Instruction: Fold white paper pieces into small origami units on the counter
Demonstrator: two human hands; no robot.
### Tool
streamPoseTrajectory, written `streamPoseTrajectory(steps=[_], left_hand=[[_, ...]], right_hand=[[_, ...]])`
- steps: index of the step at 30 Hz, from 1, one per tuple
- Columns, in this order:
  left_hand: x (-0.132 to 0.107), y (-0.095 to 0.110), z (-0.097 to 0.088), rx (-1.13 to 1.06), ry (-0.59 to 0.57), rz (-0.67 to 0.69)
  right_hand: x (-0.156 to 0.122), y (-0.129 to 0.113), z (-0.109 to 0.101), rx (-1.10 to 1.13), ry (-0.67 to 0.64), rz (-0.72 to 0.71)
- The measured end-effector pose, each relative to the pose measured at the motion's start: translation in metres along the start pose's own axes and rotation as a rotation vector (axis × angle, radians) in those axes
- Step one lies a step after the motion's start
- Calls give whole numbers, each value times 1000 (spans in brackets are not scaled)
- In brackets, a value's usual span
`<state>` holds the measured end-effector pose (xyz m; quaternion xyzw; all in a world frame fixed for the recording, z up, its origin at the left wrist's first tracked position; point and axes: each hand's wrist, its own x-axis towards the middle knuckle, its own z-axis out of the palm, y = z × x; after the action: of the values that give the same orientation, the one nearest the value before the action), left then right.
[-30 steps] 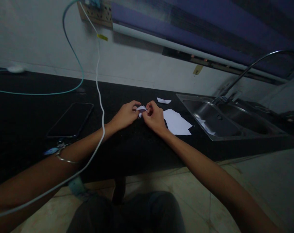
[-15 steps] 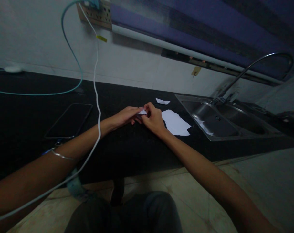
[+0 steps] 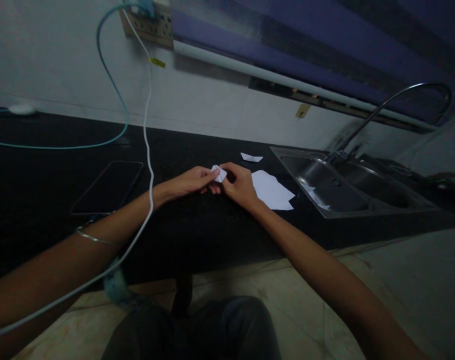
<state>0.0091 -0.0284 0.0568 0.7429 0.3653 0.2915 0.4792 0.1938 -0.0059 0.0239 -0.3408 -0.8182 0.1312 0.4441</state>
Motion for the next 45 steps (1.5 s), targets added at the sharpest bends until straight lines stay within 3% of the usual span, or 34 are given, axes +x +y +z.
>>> streamPoseTrajectory(steps=[7, 15, 23, 26, 30, 37, 41, 45], left_hand=[[-3, -7, -13, 113, 17, 50], [-5, -7, -10, 189, -114, 67], [-3, -12, -11, 236, -105, 80], [-4, -11, -11, 210, -100, 112], [-5, -8, -11, 197, -114, 118], [-2, -13, -10, 263, -53, 113], [-2, -15, -11, 362, 72, 119], [-1, -16, -13, 407, 169, 228]], right_hand=[[5, 13, -7, 452, -237, 194], [5, 16, 0, 435, -273, 227], [3, 7, 4, 415, -200, 248], [2, 4, 5, 487, -245, 270], [2, 3, 3, 526, -308, 194], [0, 3, -4, 478, -319, 204], [4, 6, -6, 401, -230, 189], [6, 9, -8, 422, -131, 178]])
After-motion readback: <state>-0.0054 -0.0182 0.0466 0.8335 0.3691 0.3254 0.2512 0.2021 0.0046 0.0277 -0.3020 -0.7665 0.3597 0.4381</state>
